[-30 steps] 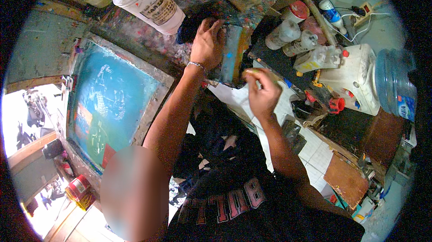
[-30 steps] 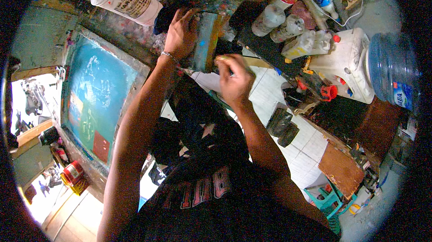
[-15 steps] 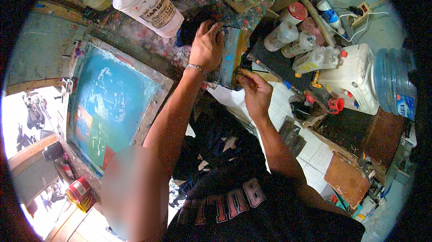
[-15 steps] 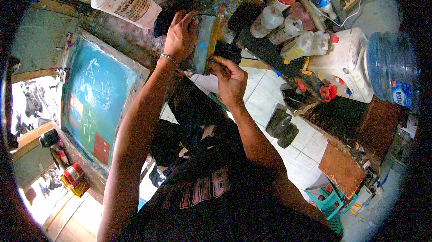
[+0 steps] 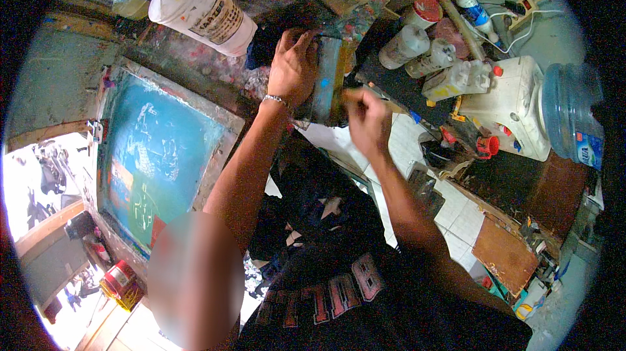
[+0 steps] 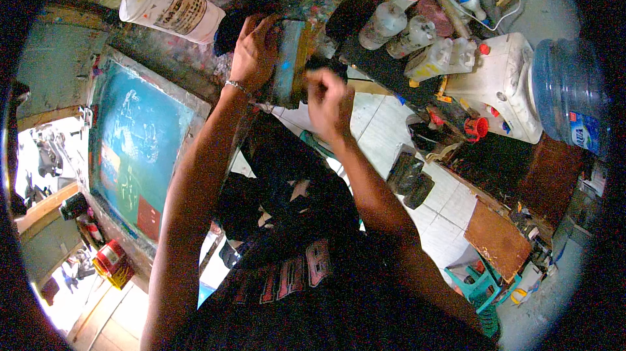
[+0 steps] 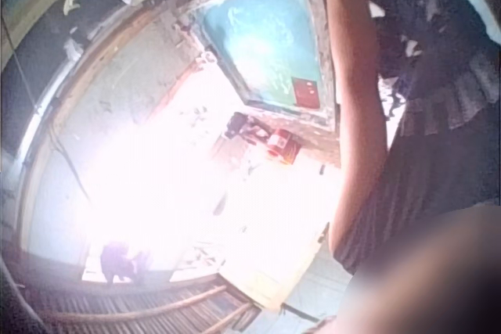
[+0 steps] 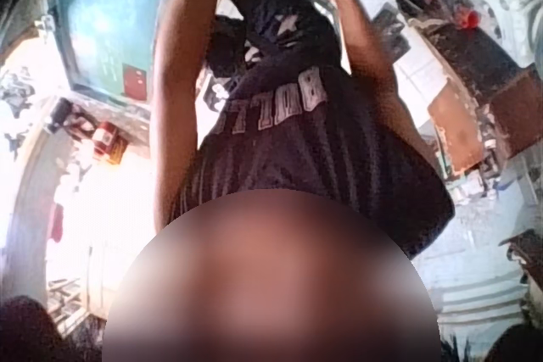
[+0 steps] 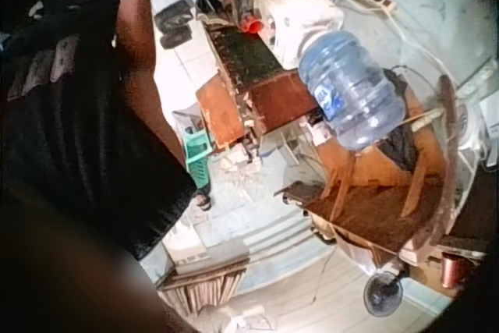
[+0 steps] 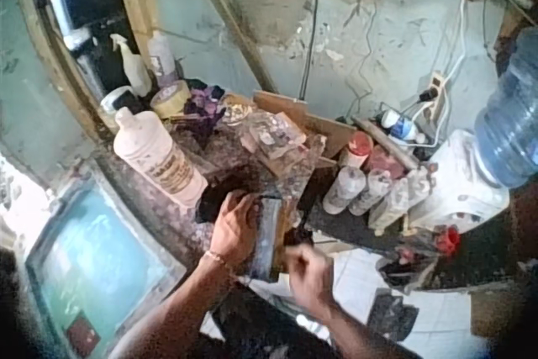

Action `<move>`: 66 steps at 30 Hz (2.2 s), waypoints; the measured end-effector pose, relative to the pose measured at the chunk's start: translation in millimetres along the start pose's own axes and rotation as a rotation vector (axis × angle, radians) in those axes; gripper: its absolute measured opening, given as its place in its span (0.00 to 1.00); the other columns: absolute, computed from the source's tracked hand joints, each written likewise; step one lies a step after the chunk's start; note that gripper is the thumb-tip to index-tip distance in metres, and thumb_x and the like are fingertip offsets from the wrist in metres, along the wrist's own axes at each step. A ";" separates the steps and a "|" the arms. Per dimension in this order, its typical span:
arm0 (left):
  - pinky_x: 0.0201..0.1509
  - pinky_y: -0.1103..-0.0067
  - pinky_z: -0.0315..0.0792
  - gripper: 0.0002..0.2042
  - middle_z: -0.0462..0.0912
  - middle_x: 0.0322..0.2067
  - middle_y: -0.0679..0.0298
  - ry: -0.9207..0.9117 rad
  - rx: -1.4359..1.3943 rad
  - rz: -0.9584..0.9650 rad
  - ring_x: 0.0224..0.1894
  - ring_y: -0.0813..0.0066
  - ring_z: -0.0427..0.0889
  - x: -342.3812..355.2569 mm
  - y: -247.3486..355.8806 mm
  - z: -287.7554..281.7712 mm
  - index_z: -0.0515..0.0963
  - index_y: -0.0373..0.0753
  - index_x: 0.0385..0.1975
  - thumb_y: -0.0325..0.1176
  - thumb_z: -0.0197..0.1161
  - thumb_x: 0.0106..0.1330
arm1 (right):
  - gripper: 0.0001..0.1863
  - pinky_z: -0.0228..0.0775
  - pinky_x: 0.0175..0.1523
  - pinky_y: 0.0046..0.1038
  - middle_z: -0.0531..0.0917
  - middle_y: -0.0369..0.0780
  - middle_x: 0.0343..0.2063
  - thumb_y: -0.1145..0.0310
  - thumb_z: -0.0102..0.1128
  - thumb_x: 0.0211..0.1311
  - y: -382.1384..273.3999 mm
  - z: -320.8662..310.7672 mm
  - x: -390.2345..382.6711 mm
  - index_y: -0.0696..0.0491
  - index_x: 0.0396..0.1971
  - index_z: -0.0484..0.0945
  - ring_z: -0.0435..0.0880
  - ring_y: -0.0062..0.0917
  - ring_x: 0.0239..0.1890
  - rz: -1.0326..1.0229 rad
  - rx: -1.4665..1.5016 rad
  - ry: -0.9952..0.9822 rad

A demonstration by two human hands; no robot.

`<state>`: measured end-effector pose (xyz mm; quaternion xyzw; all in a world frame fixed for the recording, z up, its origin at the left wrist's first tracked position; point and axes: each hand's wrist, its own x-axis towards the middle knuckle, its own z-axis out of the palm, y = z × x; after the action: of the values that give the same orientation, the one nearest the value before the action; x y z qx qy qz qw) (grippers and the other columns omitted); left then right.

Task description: The person uses a small tool to scrape and clean the edges of a screen printing frame, then wipes the frame with a cloth. They place a roll of tape on the table and apply a strip of tape to the frame's edge.

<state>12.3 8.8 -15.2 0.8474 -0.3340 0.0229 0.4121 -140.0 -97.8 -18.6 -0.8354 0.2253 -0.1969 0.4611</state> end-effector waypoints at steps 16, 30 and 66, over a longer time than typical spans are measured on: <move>0.53 0.60 0.69 0.13 0.75 0.43 0.47 0.017 -0.007 0.053 0.47 0.45 0.73 0.9 -4.4 0.3 0.77 0.37 0.48 0.30 0.53 0.66 | 0.05 0.74 0.36 0.30 0.85 0.45 0.28 0.73 0.60 0.57 -4.4 0.7 42.6 0.57 0.32 0.83 0.86 0.34 0.29 -0.170 -0.125 0.052; 0.54 0.61 0.69 0.14 0.75 0.45 0.47 0.045 0.006 0.014 0.48 0.44 0.73 -0.1 -2.3 1.1 0.77 0.37 0.49 0.29 0.53 0.65 | 0.05 0.73 0.36 0.33 0.84 0.49 0.28 0.75 0.60 0.58 -3.4 11.7 49.8 0.59 0.33 0.81 0.85 0.40 0.30 0.001 -0.079 0.099; 0.54 0.60 0.69 0.14 0.75 0.44 0.46 0.023 0.055 0.060 0.48 0.43 0.73 -0.1 -8.4 3.7 0.77 0.38 0.49 0.29 0.53 0.65 | 0.05 0.72 0.35 0.39 0.84 0.49 0.25 0.71 0.59 0.56 -21.2 8.0 39.8 0.56 0.29 0.82 0.82 0.43 0.27 -0.087 -0.147 0.221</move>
<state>16.3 9.9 -23.4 0.8476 -0.3539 0.0542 0.3917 -98.9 -104.5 0.5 -0.8491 0.2521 -0.2906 0.3620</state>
